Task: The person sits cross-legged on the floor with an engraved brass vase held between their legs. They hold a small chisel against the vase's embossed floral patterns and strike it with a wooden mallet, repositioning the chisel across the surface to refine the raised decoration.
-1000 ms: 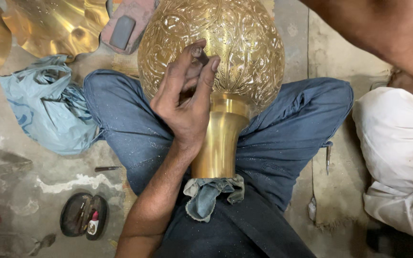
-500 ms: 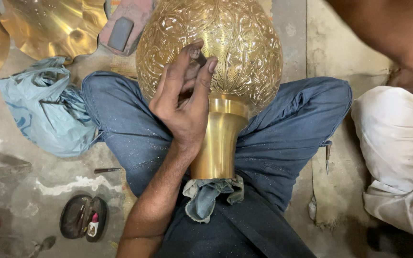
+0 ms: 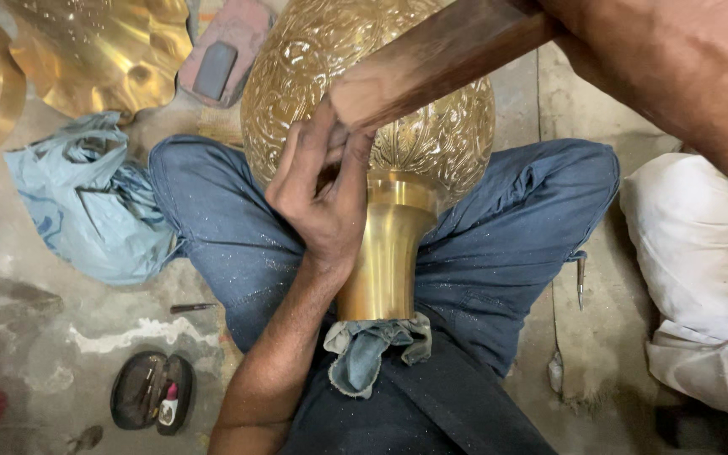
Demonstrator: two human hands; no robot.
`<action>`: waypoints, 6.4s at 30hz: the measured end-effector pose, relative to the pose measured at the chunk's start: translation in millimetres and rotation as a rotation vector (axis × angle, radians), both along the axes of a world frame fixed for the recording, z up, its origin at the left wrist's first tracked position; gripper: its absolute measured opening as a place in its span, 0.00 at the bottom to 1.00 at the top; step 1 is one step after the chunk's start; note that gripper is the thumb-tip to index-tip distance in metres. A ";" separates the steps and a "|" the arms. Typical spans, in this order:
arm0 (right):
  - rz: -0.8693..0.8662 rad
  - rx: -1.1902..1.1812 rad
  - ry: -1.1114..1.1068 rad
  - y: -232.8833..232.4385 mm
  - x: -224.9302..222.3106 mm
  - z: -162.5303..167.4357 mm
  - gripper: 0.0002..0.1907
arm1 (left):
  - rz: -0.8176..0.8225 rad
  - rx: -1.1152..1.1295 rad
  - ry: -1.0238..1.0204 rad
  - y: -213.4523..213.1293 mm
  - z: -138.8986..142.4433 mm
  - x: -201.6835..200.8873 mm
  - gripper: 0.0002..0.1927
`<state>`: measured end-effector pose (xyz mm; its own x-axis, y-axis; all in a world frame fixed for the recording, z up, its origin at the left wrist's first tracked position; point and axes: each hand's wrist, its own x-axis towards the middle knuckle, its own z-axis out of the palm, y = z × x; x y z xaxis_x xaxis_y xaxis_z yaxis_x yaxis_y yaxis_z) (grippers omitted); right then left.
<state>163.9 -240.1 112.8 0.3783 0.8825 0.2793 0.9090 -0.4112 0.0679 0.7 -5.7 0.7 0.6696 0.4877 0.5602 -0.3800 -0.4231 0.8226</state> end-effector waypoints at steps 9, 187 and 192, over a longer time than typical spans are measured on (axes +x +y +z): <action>-0.190 0.050 0.239 2.6 -22.0 18.7 0.12 | -0.031 -0.019 -0.014 -3.2 0.9 -3.1 0.17; -0.668 0.464 0.290 11.6 -123.9 -91.8 0.24 | -0.943 0.584 0.116 75.2 62.7 70.4 0.17; -0.678 0.542 0.184 7.2 -125.2 -76.6 0.21 | -0.960 0.707 0.052 80.0 65.3 71.6 0.16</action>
<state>38.7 -233.0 36.1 0.8518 0.2161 0.4772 0.4354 -0.7985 -0.4157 72.3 74.2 66.0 0.6219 -0.6304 0.4646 -0.7619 -0.3498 0.5452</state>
